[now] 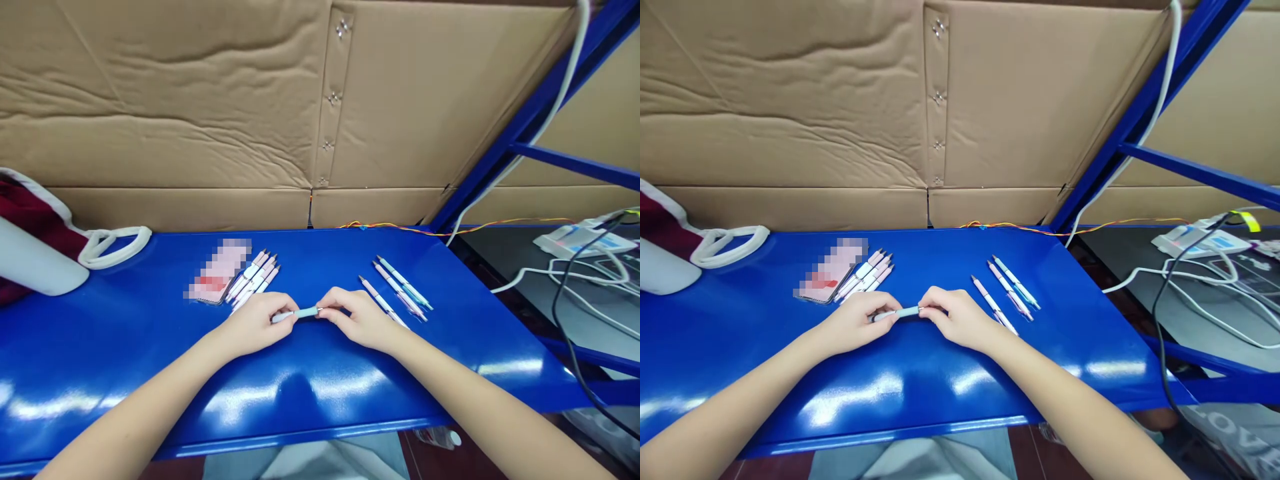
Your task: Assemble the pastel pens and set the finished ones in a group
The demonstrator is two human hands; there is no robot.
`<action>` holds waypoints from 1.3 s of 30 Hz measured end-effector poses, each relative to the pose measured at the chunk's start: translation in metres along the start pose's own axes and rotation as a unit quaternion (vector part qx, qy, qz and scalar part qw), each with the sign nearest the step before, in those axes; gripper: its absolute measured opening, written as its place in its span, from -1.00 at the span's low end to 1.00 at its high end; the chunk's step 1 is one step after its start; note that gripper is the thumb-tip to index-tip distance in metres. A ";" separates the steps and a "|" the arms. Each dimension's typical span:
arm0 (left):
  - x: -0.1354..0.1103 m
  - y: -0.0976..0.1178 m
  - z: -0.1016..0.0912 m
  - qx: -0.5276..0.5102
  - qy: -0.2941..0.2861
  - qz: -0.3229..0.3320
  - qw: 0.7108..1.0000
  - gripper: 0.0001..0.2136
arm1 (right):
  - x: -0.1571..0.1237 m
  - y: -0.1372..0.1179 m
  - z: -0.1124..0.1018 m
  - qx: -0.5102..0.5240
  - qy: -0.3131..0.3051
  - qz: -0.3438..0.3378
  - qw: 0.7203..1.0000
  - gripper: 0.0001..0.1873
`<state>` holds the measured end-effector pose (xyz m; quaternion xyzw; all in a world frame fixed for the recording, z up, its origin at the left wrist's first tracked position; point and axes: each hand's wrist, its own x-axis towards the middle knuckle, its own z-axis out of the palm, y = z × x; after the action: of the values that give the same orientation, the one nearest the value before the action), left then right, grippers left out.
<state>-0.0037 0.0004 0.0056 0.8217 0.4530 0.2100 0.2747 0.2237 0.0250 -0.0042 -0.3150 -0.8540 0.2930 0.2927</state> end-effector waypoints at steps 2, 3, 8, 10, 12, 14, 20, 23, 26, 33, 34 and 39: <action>0.000 -0.001 0.000 -0.015 -0.007 -0.009 1.000 -0.84 | 0.000 -0.001 0.000 -0.005 0.000 -0.014 1.000 -0.90; 0.000 -0.001 0.000 -0.026 -0.011 -0.013 1.000 -0.84 | -0.001 -0.001 0.000 -0.007 0.001 -0.020 1.000 -0.89; 0.001 -0.003 0.000 -0.109 -0.031 -0.044 0.993 -0.84 | -0.002 -0.002 0.000 -0.024 0.009 -0.042 0.999 -0.86; 0.002 -0.002 -0.001 -0.143 -0.043 -0.054 0.987 -0.84 | -0.002 -0.003 0.000 -0.024 0.010 -0.048 0.998 -0.85; 0.002 -0.001 -0.001 -0.163 -0.051 -0.060 0.984 -0.84 | -0.002 -0.003 0.000 -0.018 0.010 -0.050 0.999 -0.86; 0.002 -0.001 -0.002 -0.163 -0.054 -0.061 0.983 -0.83 | -0.002 -0.003 0.000 -0.008 0.010 -0.041 0.999 -0.87; 0.001 -0.002 0.000 -0.014 -0.014 -0.023 1.000 -0.83 | 0.000 0.003 0.004 0.089 -0.016 0.059 0.994 -0.92; 0.000 -0.003 0.003 0.071 0.002 0.018 0.997 -0.84 | 0.001 0.006 0.005 0.115 -0.041 0.095 0.988 -0.90; -0.002 -0.004 0.005 0.121 0.011 0.045 0.992 -0.81 | 0.002 0.006 0.003 0.066 -0.067 0.109 0.990 -0.85; -0.004 -0.003 0.003 0.158 -0.002 0.041 0.987 -0.77 | 0.003 0.007 0.002 -0.052 -0.055 0.009 0.997 -0.81; -0.003 -0.003 0.003 0.159 -0.005 0.041 0.986 -0.76 | 0.003 0.007 0.002 -0.051 -0.046 0.005 0.998 -0.83; -0.003 -0.002 0.002 0.150 -0.011 0.048 0.988 -0.77 | 0.001 0.012 0.002 -0.043 -0.013 -0.004 0.999 -0.83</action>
<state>-0.0051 -0.0016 0.0021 0.8768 0.4358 0.1437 0.1434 0.2254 0.0325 -0.0133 -0.3198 -0.8710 0.2585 0.2688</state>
